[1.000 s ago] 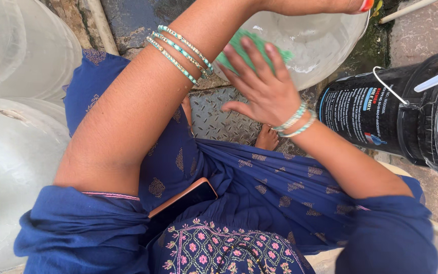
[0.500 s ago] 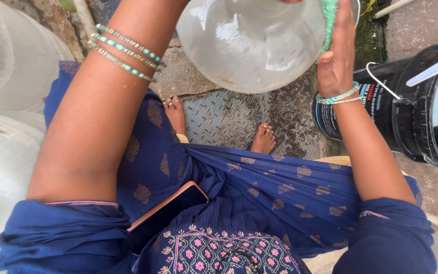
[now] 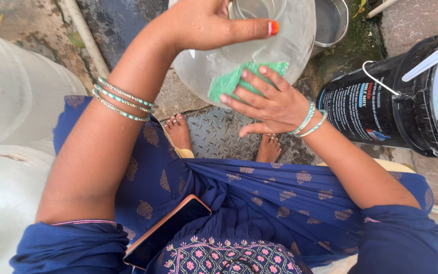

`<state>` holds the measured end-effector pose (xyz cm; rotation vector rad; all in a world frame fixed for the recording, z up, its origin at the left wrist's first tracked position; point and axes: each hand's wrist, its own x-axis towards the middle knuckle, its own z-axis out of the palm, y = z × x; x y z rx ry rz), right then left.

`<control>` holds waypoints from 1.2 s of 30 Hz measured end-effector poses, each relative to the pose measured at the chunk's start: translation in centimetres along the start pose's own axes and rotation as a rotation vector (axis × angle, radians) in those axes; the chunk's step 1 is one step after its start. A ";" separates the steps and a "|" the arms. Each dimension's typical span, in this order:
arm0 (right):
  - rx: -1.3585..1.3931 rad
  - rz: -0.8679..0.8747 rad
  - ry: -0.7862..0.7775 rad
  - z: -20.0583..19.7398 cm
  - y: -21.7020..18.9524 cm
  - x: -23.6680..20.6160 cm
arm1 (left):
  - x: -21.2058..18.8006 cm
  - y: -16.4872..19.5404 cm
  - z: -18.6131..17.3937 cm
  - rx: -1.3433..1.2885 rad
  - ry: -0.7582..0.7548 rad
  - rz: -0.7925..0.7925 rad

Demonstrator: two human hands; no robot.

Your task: The person scrubs the exterior and interior of a large transparent water dispenser bottle using a green sponge. They dip the sponge into a metal bucket of water, scrub the bottle's surface, and then clean the inside of the bottle's opening.

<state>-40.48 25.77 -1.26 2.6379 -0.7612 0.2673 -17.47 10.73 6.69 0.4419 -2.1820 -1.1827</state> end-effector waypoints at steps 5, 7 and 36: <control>0.109 0.216 0.043 -1.0 5.3 -2.2 | 0.1 -0.3 0.6 -0.206 -0.091 0.137; 0.345 0.469 0.035 -1.7 6.6 -3.1 | 0.4 -0.5 0.7 -0.216 -0.118 0.185; 0.681 0.750 0.262 -2.4 1.5 1.8 | 1.1 4.9 -0.9 -0.078 -0.245 0.044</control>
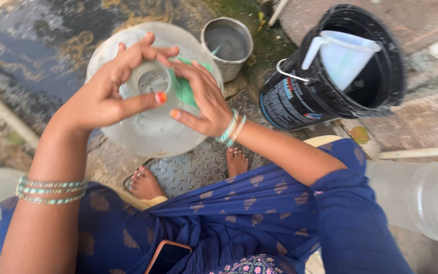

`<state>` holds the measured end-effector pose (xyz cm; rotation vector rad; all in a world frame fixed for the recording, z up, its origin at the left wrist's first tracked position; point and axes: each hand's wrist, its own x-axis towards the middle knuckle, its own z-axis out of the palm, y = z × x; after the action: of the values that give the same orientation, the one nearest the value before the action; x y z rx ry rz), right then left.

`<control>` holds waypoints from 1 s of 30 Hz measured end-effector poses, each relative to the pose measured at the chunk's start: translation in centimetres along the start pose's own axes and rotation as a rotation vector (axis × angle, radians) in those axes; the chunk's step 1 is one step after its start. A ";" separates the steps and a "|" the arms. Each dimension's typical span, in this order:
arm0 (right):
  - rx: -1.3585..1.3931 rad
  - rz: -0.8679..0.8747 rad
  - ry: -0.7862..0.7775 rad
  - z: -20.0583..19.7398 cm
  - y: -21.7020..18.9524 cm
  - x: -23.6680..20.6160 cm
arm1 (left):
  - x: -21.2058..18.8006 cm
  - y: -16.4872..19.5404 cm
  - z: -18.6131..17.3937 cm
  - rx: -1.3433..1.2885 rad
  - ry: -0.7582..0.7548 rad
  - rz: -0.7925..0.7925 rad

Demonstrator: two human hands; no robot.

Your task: The person scrubs the exterior and interior of a large transparent water dispenser bottle using a green sponge. They dip the sponge into a metal bucket of water, scrub the bottle's surface, and then clean the inside of the bottle's opening.

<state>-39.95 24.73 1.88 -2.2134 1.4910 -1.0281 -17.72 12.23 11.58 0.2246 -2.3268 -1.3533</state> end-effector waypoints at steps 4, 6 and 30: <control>-0.162 -0.139 -0.238 -2.6 2.7 5.2 | 0.5 0.4 1.0 0.034 -0.031 0.006; -0.263 -0.171 -0.340 -3.6 3.1 7.2 | 0.7 0.3 1.3 0.099 -0.012 0.032; -0.603 0.045 -0.103 6.9 -6.3 0.7 | 0.1 -5.3 0.5 0.482 0.381 0.093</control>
<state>-30.67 25.73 0.98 -2.5433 1.9845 -0.4706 -18.47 9.88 6.88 0.4682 -2.2570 -0.6189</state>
